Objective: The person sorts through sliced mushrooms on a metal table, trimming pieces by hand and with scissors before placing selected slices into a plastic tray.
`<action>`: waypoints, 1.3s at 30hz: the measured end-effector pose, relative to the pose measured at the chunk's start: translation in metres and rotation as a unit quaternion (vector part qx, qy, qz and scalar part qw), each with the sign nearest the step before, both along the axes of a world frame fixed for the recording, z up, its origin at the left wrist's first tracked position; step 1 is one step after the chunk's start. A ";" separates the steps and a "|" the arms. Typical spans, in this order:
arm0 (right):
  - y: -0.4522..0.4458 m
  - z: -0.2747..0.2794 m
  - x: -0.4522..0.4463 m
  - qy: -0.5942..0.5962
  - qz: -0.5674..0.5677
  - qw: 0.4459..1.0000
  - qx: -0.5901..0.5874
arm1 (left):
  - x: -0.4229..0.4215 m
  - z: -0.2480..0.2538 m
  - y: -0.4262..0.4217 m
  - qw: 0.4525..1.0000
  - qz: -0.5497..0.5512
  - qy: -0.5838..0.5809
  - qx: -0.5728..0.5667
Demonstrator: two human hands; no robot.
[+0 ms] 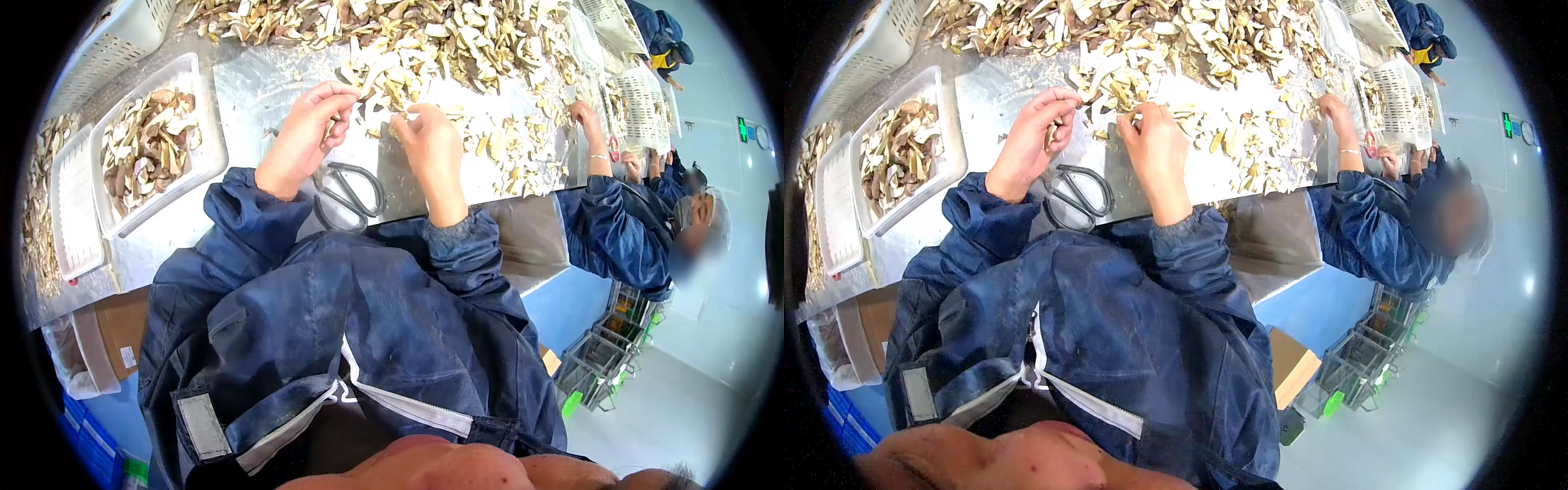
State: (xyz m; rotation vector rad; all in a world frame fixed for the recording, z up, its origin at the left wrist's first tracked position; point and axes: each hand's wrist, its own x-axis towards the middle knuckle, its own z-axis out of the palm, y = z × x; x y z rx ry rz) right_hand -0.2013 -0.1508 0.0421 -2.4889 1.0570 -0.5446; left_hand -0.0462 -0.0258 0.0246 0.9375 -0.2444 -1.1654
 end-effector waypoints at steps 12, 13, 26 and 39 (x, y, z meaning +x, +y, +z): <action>-0.004 0.007 0.008 -0.251 0.042 0.914 0.315 | -0.006 0.012 0.001 0.999 -0.041 0.020 0.004; -0.001 0.015 0.012 -0.248 0.058 0.907 0.336 | -0.008 0.011 0.001 0.997 -0.051 0.058 -0.001; -0.028 0.002 0.000 -0.112 0.012 0.987 0.111 | 0.001 0.000 0.001 0.994 -0.008 0.095 -0.046; -0.021 -0.001 0.000 -0.049 0.047 0.997 -0.025 | 0.005 -0.006 -0.002 0.996 -0.007 0.062 -0.065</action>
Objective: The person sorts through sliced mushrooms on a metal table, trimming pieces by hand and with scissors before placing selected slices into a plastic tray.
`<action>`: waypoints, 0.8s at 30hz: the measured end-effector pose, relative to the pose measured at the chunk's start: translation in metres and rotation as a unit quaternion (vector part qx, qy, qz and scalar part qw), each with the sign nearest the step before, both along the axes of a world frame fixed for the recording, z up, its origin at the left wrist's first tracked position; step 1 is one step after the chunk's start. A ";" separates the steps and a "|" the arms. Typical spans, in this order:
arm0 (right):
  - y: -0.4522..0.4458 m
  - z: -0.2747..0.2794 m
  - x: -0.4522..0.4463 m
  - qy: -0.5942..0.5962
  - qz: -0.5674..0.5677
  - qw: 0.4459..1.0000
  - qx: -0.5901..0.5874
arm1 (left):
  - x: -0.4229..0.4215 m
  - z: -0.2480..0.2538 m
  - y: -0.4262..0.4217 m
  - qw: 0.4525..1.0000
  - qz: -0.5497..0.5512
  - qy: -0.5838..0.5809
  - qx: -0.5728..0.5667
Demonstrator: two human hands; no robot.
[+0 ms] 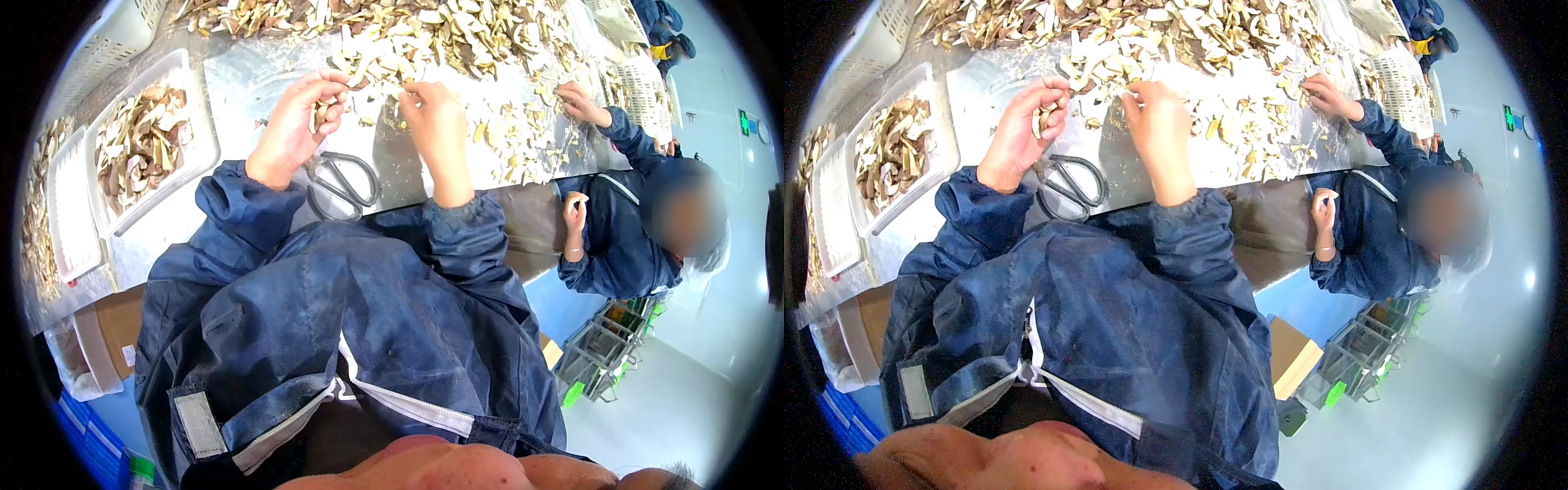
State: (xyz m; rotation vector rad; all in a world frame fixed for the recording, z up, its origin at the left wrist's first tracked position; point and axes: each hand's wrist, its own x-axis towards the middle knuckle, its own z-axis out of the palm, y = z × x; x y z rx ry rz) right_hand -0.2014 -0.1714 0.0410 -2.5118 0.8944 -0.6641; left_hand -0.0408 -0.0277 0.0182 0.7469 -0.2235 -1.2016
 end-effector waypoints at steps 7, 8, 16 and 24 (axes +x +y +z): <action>-0.001 -0.040 0.011 -0.043 -0.021 0.998 -0.028 | 0.000 -0.008 0.004 0.999 0.023 0.045 0.019; -0.003 -0.036 0.010 -0.009 -0.028 0.999 -0.027 | -0.001 -0.008 0.002 0.999 0.005 0.010 0.029; 0.026 0.029 0.013 -0.203 0.080 0.943 0.252 | -0.008 0.000 0.000 0.997 -0.067 -0.008 0.038; 0.010 -0.020 0.033 -0.040 -0.034 0.998 -0.033 | 0.012 -0.021 -0.001 0.997 -0.062 0.045 0.003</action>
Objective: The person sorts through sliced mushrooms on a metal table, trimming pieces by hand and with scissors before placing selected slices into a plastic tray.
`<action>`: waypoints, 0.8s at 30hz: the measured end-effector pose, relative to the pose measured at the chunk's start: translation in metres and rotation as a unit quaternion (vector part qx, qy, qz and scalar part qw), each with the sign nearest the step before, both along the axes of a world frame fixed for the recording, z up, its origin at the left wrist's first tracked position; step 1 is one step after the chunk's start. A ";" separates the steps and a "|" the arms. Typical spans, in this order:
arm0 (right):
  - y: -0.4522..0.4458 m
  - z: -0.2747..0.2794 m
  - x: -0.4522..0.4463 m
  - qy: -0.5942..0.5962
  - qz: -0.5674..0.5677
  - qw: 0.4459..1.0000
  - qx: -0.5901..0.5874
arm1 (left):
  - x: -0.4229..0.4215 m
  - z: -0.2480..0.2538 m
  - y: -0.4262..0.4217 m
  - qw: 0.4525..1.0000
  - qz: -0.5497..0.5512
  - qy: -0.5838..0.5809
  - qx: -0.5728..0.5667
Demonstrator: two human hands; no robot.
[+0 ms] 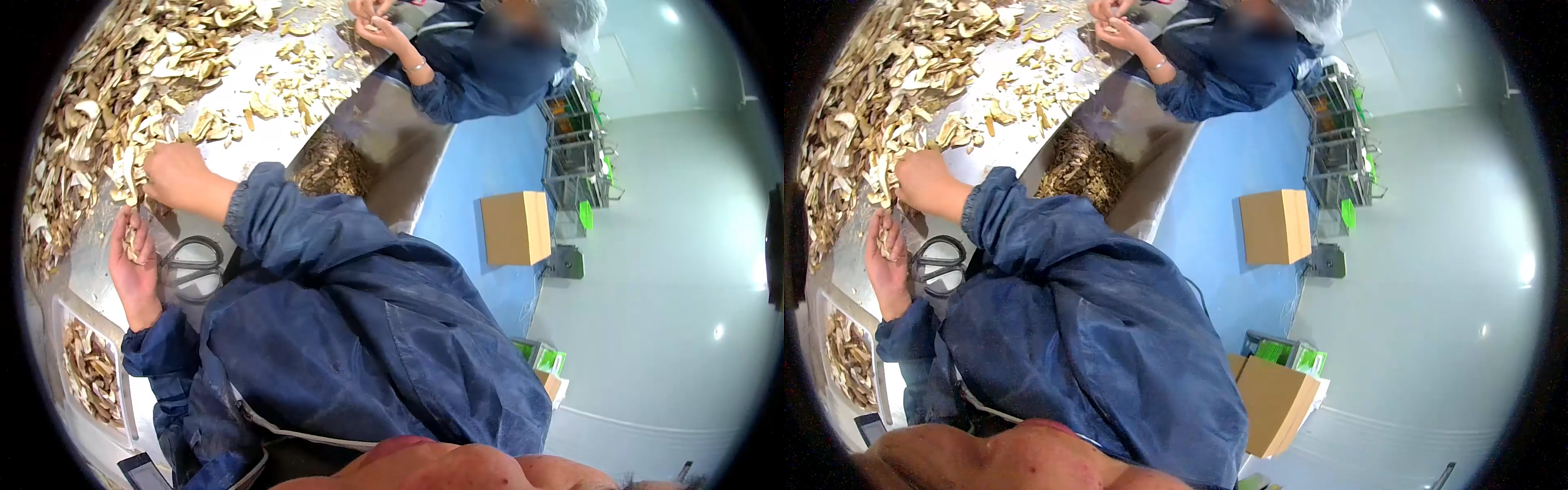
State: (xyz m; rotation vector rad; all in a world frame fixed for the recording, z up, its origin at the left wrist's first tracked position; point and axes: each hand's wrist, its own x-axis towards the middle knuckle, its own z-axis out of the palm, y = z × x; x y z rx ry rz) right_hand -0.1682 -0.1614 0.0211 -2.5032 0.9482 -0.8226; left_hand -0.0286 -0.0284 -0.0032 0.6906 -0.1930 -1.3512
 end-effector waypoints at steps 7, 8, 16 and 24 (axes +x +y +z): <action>0.004 -0.022 0.001 0.024 -0.010 0.999 0.023 | 0.018 -0.020 -0.002 0.997 -0.029 0.049 -0.055; 0.004 -0.023 -0.003 -0.003 -0.011 0.999 0.036 | 0.021 -0.024 -0.002 0.996 -0.034 0.052 -0.058; -0.001 -0.011 -0.021 -0.110 -0.038 0.983 0.139 | 0.023 -0.025 -0.002 0.997 -0.027 0.023 -0.064; 0.015 0.014 -0.018 -0.201 0.037 0.964 0.171 | 0.008 -0.014 0.000 0.999 -0.038 -0.009 -0.023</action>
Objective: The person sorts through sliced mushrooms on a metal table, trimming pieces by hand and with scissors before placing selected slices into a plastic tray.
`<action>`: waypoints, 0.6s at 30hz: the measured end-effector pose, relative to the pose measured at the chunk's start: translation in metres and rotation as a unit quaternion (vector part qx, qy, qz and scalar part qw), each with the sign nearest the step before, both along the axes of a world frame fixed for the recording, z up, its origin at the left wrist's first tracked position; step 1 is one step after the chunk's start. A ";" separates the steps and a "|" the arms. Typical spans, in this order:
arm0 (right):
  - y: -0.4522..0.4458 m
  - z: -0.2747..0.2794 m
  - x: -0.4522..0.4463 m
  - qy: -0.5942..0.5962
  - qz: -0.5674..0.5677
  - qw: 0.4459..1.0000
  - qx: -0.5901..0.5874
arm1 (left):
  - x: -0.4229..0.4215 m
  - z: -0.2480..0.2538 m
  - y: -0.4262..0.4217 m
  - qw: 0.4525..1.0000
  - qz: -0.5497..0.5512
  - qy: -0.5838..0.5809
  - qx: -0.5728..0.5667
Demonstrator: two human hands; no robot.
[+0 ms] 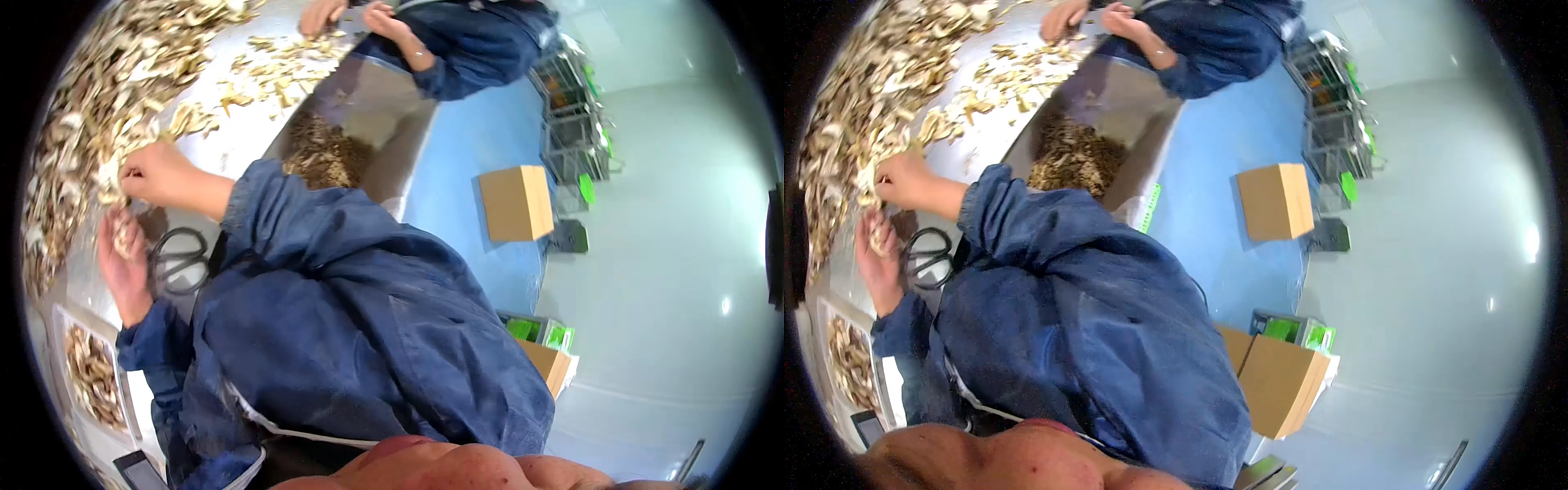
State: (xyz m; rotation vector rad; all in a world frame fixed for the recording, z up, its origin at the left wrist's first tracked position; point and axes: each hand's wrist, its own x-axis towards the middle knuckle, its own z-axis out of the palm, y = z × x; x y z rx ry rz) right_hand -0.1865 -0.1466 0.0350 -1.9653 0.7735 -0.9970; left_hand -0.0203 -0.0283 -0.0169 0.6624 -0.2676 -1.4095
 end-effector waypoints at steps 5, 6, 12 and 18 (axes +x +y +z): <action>0.025 0.037 0.005 0.019 0.122 0.984 0.132 | -0.026 0.021 0.005 0.998 0.039 -0.003 0.052; 0.012 -0.002 0.015 -0.044 0.078 0.995 0.043 | -0.023 0.021 0.005 1.000 0.003 0.029 0.011; 0.001 0.001 -0.025 0.085 0.017 0.996 -0.015 | -0.006 0.018 0.004 0.987 0.139 0.076 -0.011; 0.021 -0.006 -0.015 0.226 0.043 0.971 -0.070 | -0.008 0.022 0.003 0.978 0.204 0.038 0.005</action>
